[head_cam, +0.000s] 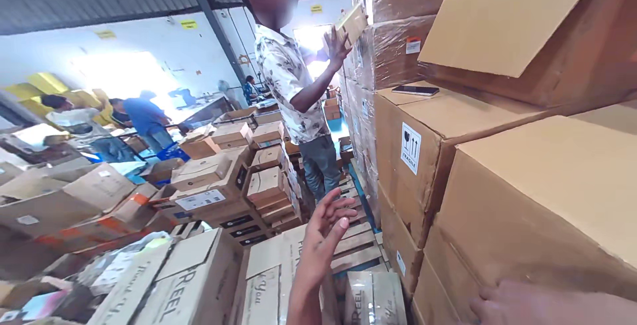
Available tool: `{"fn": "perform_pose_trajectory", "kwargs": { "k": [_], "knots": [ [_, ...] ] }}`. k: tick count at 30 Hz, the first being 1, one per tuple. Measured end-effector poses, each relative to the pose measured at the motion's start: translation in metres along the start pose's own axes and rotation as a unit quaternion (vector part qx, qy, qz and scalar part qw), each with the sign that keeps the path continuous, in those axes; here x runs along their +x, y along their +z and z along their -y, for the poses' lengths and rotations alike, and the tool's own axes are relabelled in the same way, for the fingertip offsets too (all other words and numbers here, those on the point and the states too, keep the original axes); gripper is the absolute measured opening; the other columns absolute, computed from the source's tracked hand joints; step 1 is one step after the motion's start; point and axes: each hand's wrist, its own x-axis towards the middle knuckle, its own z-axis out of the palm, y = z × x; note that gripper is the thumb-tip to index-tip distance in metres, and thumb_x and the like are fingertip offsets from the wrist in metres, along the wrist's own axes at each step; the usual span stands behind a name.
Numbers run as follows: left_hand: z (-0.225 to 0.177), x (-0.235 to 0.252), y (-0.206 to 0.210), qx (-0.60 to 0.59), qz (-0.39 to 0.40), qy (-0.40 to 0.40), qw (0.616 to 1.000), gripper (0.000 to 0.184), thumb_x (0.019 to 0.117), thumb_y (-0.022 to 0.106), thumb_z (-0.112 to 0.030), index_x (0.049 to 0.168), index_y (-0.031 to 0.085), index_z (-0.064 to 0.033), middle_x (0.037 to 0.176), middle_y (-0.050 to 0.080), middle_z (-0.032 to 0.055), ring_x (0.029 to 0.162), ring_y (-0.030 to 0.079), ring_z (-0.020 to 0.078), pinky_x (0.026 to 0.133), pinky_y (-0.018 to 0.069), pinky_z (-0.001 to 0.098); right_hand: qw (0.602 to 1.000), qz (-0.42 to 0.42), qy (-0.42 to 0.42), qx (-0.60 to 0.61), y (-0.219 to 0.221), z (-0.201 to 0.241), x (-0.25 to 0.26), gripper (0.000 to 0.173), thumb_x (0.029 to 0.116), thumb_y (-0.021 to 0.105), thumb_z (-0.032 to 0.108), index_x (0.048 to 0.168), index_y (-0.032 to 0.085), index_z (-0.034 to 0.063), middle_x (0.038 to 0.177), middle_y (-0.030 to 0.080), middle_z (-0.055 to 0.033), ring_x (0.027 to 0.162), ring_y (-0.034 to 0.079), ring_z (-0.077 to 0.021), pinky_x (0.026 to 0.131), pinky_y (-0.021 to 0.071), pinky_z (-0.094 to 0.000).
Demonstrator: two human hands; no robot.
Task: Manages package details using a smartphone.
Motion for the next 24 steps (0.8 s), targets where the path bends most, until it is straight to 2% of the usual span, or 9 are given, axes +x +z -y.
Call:
{"fn": "perform_pose_trajectory", "kwargs": {
  "k": [11,16,24],
  "knots": [
    [-0.001,0.008,0.020,-0.079,0.018,0.035,0.996,0.081,0.0990,0.061,-0.047,0.153,0.030,0.0046,0.131,0.065,0.0215,0.111,0.069,0.0309,0.099,0.0569,0.0427,1.000,-0.014,-0.003,-0.005,0.002,-0.001,-0.006,0.061,0.0950,0.069,0.030,0.150,0.048,0.0137,0.119,0.063,-0.0242,0.097,0.065,-0.0413,0.081,0.0517,-0.0572],
    [0.009,0.009,0.032,-0.117,0.045,0.026,0.992,0.079,0.0997,0.061,-0.044,0.153,0.030,0.0040,0.132,0.063,0.0234,0.111,0.068,0.0322,0.099,0.0564,0.0433,1.000,-0.012,0.015,-0.006,0.000,0.000,-0.008,0.059,0.0957,0.068,0.028,0.149,0.048,0.0120,0.118,0.064,-0.0241,0.098,0.066,-0.0424,0.081,0.0517,-0.0587],
    [0.014,0.011,0.037,-0.121,0.030,0.013,0.992,0.079,0.0996,0.062,-0.043,0.154,0.029,0.0044,0.132,0.064,0.0230,0.111,0.069,0.0317,0.098,0.0569,0.0429,1.000,-0.007,0.027,0.000,-0.001,0.000,-0.006,0.062,0.0940,0.070,0.027,0.150,0.047,0.0136,0.122,0.062,-0.0248,0.101,0.065,-0.0438,0.083,0.0507,-0.0599]
  ]
}}
